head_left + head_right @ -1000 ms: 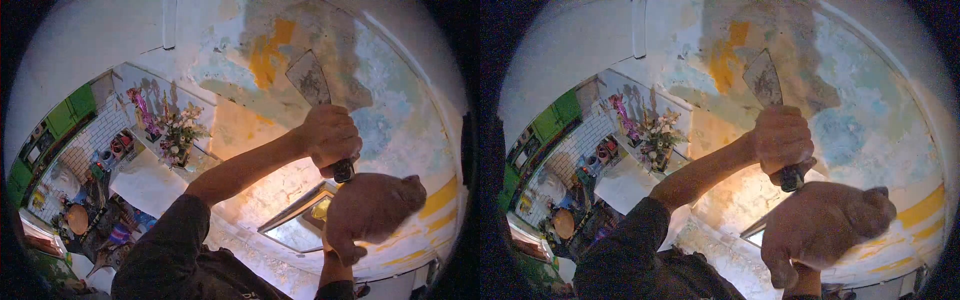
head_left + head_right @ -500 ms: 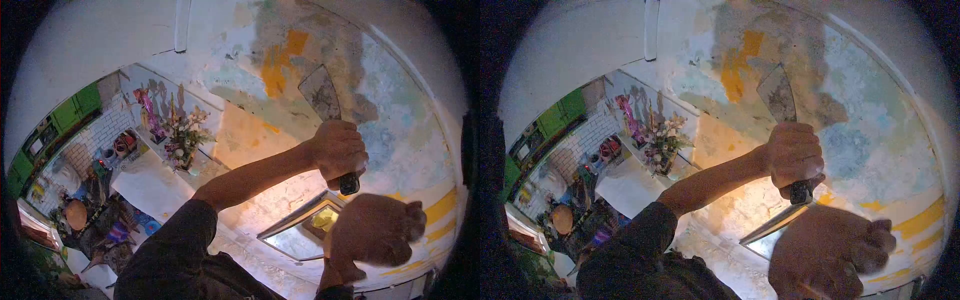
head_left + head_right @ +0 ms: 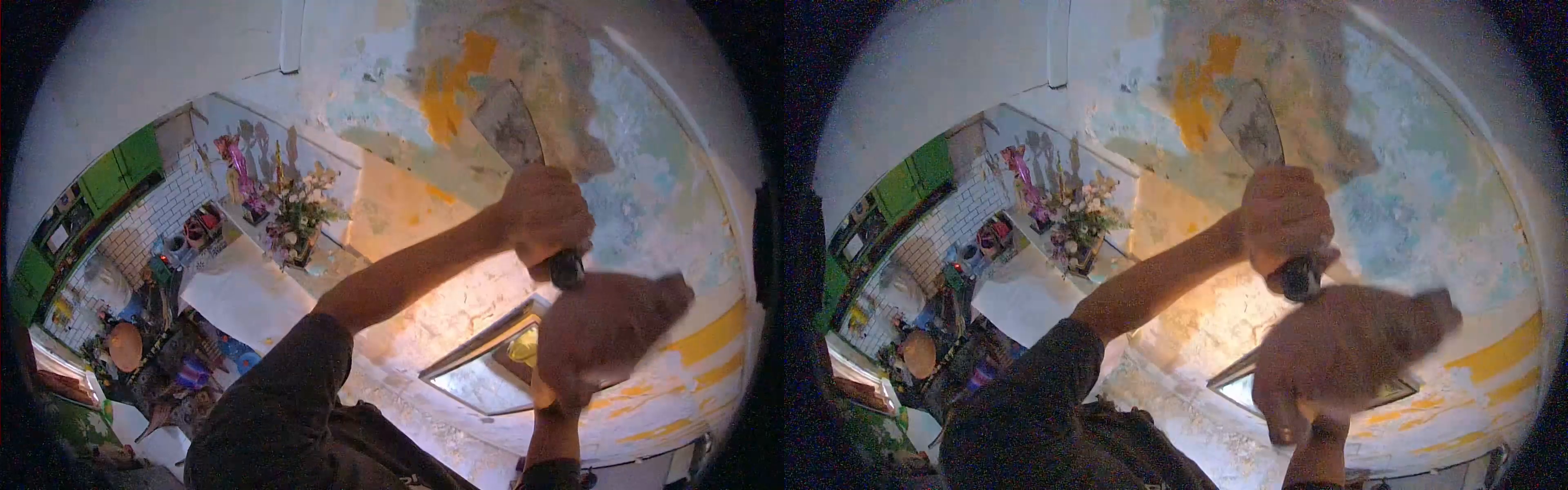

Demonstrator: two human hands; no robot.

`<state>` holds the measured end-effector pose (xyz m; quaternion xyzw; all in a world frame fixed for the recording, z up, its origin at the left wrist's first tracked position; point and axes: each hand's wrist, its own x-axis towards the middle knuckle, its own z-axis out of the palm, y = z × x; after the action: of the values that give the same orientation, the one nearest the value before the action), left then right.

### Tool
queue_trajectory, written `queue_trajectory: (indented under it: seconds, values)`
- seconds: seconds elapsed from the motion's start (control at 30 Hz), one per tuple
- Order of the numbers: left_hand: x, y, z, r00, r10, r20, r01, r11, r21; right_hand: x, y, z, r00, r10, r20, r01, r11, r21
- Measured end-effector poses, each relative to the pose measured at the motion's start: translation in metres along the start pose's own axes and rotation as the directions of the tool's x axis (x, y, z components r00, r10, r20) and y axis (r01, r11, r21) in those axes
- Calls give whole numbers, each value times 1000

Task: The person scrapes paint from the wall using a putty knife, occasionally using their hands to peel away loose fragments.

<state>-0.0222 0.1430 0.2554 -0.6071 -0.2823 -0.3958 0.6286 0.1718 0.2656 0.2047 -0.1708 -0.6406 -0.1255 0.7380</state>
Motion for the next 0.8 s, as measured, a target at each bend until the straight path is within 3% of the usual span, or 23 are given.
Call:
queue_trajectory:
  seconds: [0.03, 0.1, 0.27, 0.33, 0.47, 0.5, 0.67, 0.73, 0.8]
  values:
    - [4, -3, 3, 1000, 22, 4, -22, 1000, 7, 13, -54, 28, 1000, 9, -16, -9, 999, 35]
    - [5, 8, 15, 990, 20, -143, -36, 993, -110, 7, -23, 22, 1000, 5, -9, -5, 995, 96]
    - [5, 9, 17, 991, 53, -123, -60, 996, -58, 10, -26, 16, 1000, -7, 26, 8, 1000, -22]
    - [3, 7, 18, 980, 107, -165, -112, 993, -25, 28, 48, 34, 1000, -13, 27, 14, 997, -70]
    - [2, 11, 9, 994, 91, -63, -95, 994, -60, 24, 63, 17, 999, -23, 26, 28, 983, -179]
    - [1, 11, 8, 992, 102, -77, -105, 994, -36, 23, 1, 18, 999, -25, 25, 30, 978, -205]
    - [3, 15, 1, 991, 97, -90, -92, 994, 65, 23, -39, 13, 998, -37, 54, 54, 937, -346]
    - [1, 16, 0, 995, 93, -45, -90, 994, 68, 44, 75, 27, 997, -39, 66, 62, 914, -400]
    - [1, 15, 0, 996, 94, 1, -94, 993, 75, 38, 29, 19, 997, -40, 73, 69, 890, -450]
